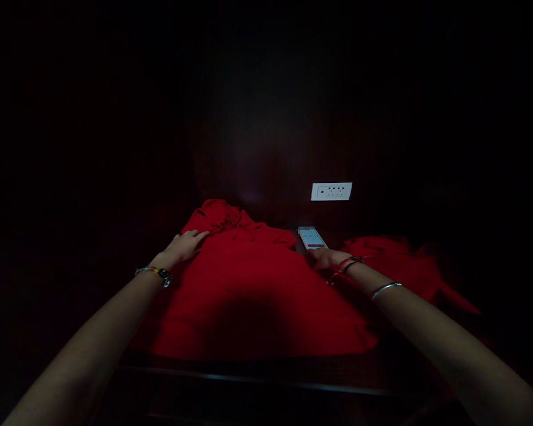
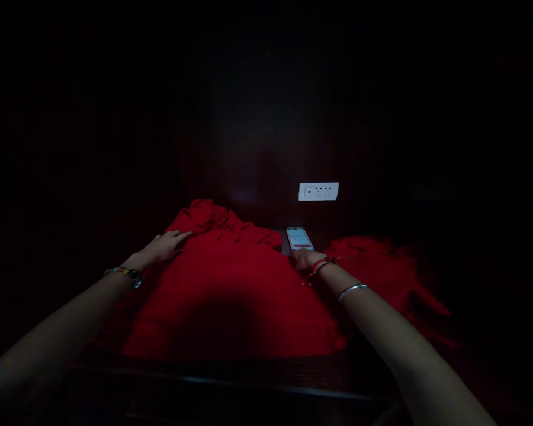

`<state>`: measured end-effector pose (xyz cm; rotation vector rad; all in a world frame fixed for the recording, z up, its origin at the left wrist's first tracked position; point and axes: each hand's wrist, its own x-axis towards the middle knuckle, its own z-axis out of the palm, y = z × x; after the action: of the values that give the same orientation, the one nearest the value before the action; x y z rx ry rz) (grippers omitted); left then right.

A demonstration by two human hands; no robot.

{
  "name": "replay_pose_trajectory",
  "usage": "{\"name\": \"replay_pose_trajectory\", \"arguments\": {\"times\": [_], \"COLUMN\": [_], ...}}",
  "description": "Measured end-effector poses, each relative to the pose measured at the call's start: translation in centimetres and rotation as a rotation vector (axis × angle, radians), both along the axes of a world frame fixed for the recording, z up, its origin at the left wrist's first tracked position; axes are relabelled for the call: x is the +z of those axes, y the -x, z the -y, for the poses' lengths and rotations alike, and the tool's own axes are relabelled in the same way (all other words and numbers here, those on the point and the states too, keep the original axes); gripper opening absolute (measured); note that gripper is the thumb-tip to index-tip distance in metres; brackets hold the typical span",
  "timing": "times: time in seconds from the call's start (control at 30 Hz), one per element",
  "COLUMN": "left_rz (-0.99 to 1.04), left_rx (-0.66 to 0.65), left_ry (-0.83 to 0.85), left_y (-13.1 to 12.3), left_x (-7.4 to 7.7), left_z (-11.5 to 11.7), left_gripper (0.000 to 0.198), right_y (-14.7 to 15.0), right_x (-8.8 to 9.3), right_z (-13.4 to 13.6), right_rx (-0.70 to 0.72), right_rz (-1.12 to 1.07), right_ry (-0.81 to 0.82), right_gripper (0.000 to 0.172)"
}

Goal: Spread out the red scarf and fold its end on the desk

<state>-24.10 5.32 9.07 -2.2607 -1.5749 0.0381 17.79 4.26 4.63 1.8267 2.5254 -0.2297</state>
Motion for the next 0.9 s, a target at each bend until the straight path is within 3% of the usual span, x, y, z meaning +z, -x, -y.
{"name": "replay_pose_trajectory", "arguments": {"times": [0.17, 0.27, 0.37, 0.43, 0.57, 0.7, 0.9], "left_rz": [-0.025, 0.064, 0.116, 0.125, 0.085, 0.007, -0.116], "left_rx": [0.096, 0.174, 0.260, 0.339, 0.378, 0.361, 0.374], "left_ry": [-0.057, -0.148, -0.189, -0.179, -0.191, -0.191, 0.031], "left_y": [-0.1, 0.5, 1.1, 1.4, 1.9, 1.9, 2.0], "left_x": [2.2, 3.8, 5.4, 6.4, 7.1, 5.4, -0.7], "left_z": [0.6, 1.0, 1.8, 2.7, 6.2, 11.6, 18.6], "left_gripper": [0.029, 0.027, 0.029, 0.032, 0.034, 0.032, 0.038], "right_y": [-0.9, -1.8, -1.6, -1.0, -0.2, -0.9, -3.4], "right_x": [0.9, 2.7, 4.7, 5.9, 6.6, 4.6, 0.5], "right_z": [-0.2, -0.5, -0.7, -0.6, 1.3, 5.6, 12.9], "right_rx": [-0.090, -0.171, -0.309, -0.355, -0.320, -0.201, -0.026], "right_rz": [0.099, 0.097, -0.005, -0.106, -0.297, -0.418, -0.371], "right_ry": [-0.061, -0.227, -0.521, -0.669, -0.758, -0.685, -0.340], "right_gripper": [0.015, 0.020, 0.026, 0.020, 0.009, 0.005, 0.009]}}
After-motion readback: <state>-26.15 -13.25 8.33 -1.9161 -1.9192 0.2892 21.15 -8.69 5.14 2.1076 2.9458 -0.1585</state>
